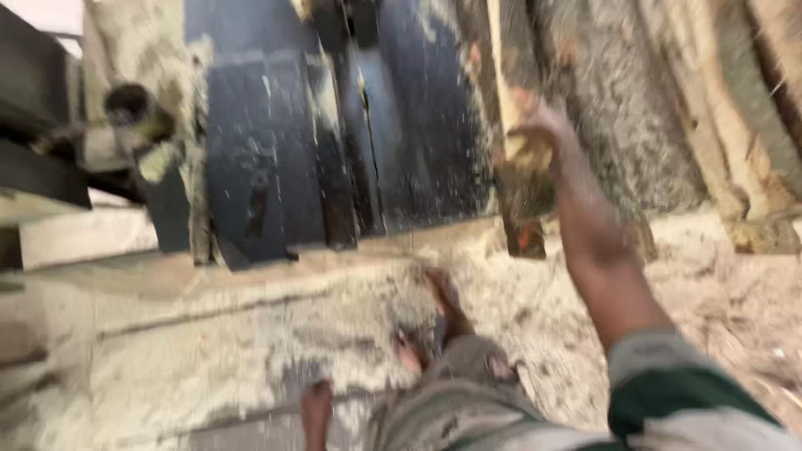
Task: The person processes logs and planks using a large saw machine, picking up timber and feeding it through the blade before setting the cut pieces aside.
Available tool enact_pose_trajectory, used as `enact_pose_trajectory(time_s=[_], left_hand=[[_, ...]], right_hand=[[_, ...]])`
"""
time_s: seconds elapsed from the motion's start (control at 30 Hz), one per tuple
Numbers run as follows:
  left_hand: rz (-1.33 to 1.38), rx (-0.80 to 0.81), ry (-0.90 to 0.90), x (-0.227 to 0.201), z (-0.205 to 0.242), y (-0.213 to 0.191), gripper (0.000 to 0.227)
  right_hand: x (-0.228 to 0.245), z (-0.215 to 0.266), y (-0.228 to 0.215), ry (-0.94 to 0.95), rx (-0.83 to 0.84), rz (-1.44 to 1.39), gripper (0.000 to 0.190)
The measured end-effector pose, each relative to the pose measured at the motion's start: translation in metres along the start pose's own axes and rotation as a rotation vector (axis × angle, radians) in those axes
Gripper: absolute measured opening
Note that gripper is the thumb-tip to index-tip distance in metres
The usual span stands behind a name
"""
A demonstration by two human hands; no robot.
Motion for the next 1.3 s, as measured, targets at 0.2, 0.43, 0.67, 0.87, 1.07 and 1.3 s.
enact_pose_trajectory(time_s=[0.2,0.43,0.67,0.87,1.07,1.3], left_hand=[[0.59,0.301,0.117,-0.024,0.049,0.083,0.058],[0.842,0.953,0.355,-0.22,0.032,0.19,0.061],[0.611,0.788,0.379,-0.302,0.007,0.261,0.064],[0.851,0.864,0.533,-0.278,0.017,0.258,0.069],[0.634,0.518,0.57,-0.123,0.09,0.248,0.085],[0.659,0.385,0.583,0.038,0.252,0.252,0.091]], right_hand=[[-0.019,0.148,0.096,-0.208,0.015,-0.086,0.146],[-0.081,0.318,0.298,-0.305,0.038,0.033,0.149],[-0.131,0.293,0.275,0.051,0.188,0.36,0.159],[-0.142,0.317,0.283,-0.397,0.289,0.261,0.149],[-0.204,0.383,0.31,-0.14,0.304,-0.266,0.127],[-0.248,0.517,0.337,-0.335,0.201,-0.365,0.114]])
Point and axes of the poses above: each hand's wrist, its own z-axis away from the middle knuckle, its own y-axis out of the palm, x = y × z, the point moved 9 cm from there along -z, towards the middle knuckle, and after that the axes turned 6 degrees about -z, right-handed, at the moved point
